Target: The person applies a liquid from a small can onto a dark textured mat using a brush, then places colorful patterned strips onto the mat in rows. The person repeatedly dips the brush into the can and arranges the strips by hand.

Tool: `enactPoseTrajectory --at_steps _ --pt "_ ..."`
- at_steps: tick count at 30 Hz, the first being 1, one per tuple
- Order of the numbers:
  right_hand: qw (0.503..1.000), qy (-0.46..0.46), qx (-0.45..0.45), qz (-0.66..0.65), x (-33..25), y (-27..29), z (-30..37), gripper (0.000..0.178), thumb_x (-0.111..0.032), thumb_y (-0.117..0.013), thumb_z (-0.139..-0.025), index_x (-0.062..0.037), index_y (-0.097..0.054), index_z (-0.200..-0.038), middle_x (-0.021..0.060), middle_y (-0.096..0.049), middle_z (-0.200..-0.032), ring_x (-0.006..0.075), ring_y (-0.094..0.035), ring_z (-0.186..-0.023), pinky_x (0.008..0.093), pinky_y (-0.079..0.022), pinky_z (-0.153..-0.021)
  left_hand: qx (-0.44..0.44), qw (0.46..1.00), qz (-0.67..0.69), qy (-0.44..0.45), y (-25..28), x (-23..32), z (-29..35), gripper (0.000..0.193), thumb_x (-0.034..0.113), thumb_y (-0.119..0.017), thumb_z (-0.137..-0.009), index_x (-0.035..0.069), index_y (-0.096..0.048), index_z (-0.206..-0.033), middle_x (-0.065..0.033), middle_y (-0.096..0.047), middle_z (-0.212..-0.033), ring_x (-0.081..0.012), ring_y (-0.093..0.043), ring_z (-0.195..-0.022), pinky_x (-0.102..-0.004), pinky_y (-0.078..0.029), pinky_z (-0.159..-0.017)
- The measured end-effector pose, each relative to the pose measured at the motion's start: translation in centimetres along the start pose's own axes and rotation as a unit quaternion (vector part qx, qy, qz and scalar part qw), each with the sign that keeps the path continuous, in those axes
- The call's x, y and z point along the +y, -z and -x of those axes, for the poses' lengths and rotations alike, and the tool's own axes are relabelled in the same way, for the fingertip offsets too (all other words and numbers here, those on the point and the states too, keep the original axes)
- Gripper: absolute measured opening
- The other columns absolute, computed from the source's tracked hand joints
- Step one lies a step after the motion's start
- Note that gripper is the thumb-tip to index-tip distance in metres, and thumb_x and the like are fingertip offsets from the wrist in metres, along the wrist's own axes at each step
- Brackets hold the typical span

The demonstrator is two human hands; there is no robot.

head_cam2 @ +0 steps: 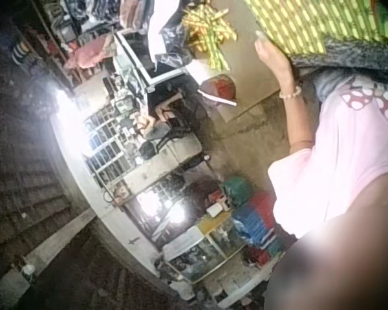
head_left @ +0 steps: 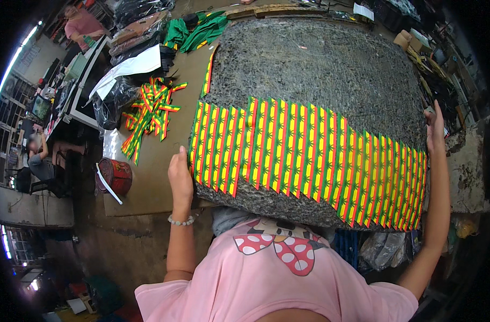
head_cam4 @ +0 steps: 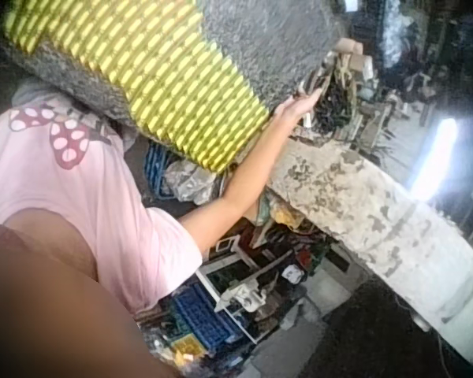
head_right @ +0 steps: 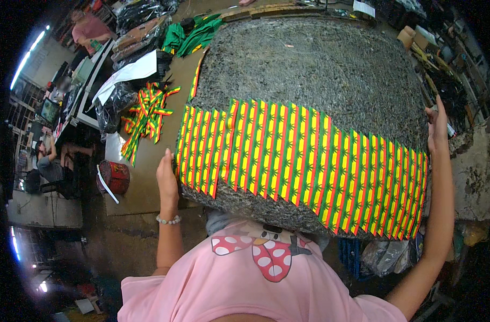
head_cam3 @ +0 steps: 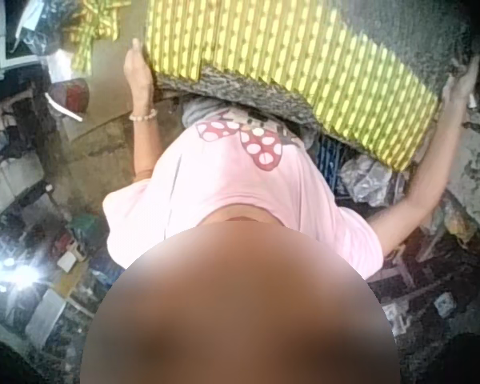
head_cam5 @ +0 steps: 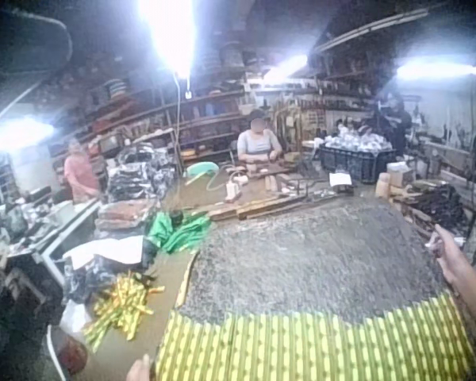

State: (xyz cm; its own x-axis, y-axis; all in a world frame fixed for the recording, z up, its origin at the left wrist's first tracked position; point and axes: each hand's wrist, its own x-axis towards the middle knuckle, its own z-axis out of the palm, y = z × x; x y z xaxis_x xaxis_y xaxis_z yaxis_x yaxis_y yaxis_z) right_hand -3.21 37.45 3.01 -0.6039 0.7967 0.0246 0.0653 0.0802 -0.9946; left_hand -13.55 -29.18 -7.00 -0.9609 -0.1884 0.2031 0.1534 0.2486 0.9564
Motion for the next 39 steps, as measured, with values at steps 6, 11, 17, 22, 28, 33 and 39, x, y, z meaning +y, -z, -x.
enactPoseTrajectory --at_steps 6,11,17,22,28,33,39 --pt "0.999 0.039 0.016 -0.024 3.4 -0.6 -0.6 0.057 -0.058 -0.045 -0.092 -0.0217 -0.049 -0.136 0.0008 -0.055 -0.1 0.0162 -0.047 -0.107 0.0437 -0.008 -0.112 0.017 0.995 -0.092 -0.031 0.1 2.8 1.1 0.044 0.027 -0.041 -0.102 -0.008 -0.044 -0.076 -0.0099 -0.042 -0.071 -0.0189 -0.04 -0.067 -0.0342 -0.035 -0.065" --pt "0.996 -0.074 -0.029 -0.043 7.1 -3.5 -1.7 0.06 -0.063 -0.051 -0.087 -0.0118 -0.059 -0.116 0.001 -0.054 -0.092 0.0162 -0.047 -0.095 0.0345 -0.024 -0.097 -0.033 0.963 -0.267 0.013 1.0 10.5 1.6 0.043 0.026 -0.043 -0.102 -0.01 -0.052 -0.081 -0.0136 -0.049 -0.076 -0.0239 -0.048 -0.071 -0.0366 -0.039 -0.07" --pt "0.996 -0.081 -0.014 -0.023 7.5 -2.9 -1.3 0.064 -0.067 -0.057 -0.08 -0.0055 -0.061 -0.095 0.0044 -0.055 -0.091 0.0193 -0.049 -0.091 0.0297 -0.035 -0.089 -0.083 0.95 -0.302 -0.009 1.4 13.1 2.0 0.038 0.026 -0.045 -0.1 -0.004 -0.062 -0.115 -0.0174 -0.059 -0.087 -0.0271 -0.057 -0.081 -0.0359 -0.044 -0.076" --pt "0.977 -0.185 -0.106 0.029 9.4 -2.4 3.4 0.067 -0.06 -0.057 -0.084 0.0011 -0.059 -0.111 0.0071 -0.057 -0.1 0.0177 -0.052 -0.1 0.0293 -0.04 -0.091 -0.08 0.945 -0.318 0.019 7.4 13.9 4.8 0.037 0.025 -0.046 -0.1 -0.005 -0.063 -0.113 -0.0179 -0.059 -0.086 -0.0274 -0.057 -0.078 -0.036 -0.045 -0.074" --pt "0.979 -0.176 -0.093 0.041 10.8 -3.0 4.9 0.07 -0.055 -0.049 -0.091 0.0025 -0.048 -0.131 0.0142 -0.053 -0.128 0.0223 -0.049 -0.117 0.0373 -0.039 -0.096 -0.072 0.936 -0.344 0.01 9.7 13.2 5.4 0.029 0.02 -0.05 -0.098 -0.006 -0.062 -0.1 -0.0183 -0.062 -0.087 -0.026 -0.06 -0.078 -0.0349 -0.047 -0.074" --pt "0.846 0.117 -0.098 0.511 5.7 -2.5 3.2 0.045 -0.035 -0.053 -0.089 0.0071 -0.066 -0.095 0.0296 -0.062 -0.099 0.039 -0.06 -0.098 0.0437 -0.046 -0.086 -0.059 0.949 -0.308 0.045 8.5 12.2 5.2 0.029 0.022 -0.052 -0.098 -0.005 -0.055 -0.089 -0.0057 -0.054 -0.077 -0.0118 -0.046 -0.075 -0.028 -0.043 -0.072" --pt "0.813 0.112 -0.07 0.567 1.7 -2.8 3.1 0.068 -0.056 -0.069 -0.075 0.0051 -0.065 -0.105 0.0232 -0.066 -0.096 0.0387 -0.061 -0.098 0.0432 -0.047 -0.092 -0.08 0.952 -0.294 0.009 9.1 10.1 5.6 0.031 0.024 -0.052 -0.098 -0.003 -0.048 -0.084 -0.0051 -0.049 -0.074 -0.014 -0.043 -0.073 -0.03 -0.041 -0.072"
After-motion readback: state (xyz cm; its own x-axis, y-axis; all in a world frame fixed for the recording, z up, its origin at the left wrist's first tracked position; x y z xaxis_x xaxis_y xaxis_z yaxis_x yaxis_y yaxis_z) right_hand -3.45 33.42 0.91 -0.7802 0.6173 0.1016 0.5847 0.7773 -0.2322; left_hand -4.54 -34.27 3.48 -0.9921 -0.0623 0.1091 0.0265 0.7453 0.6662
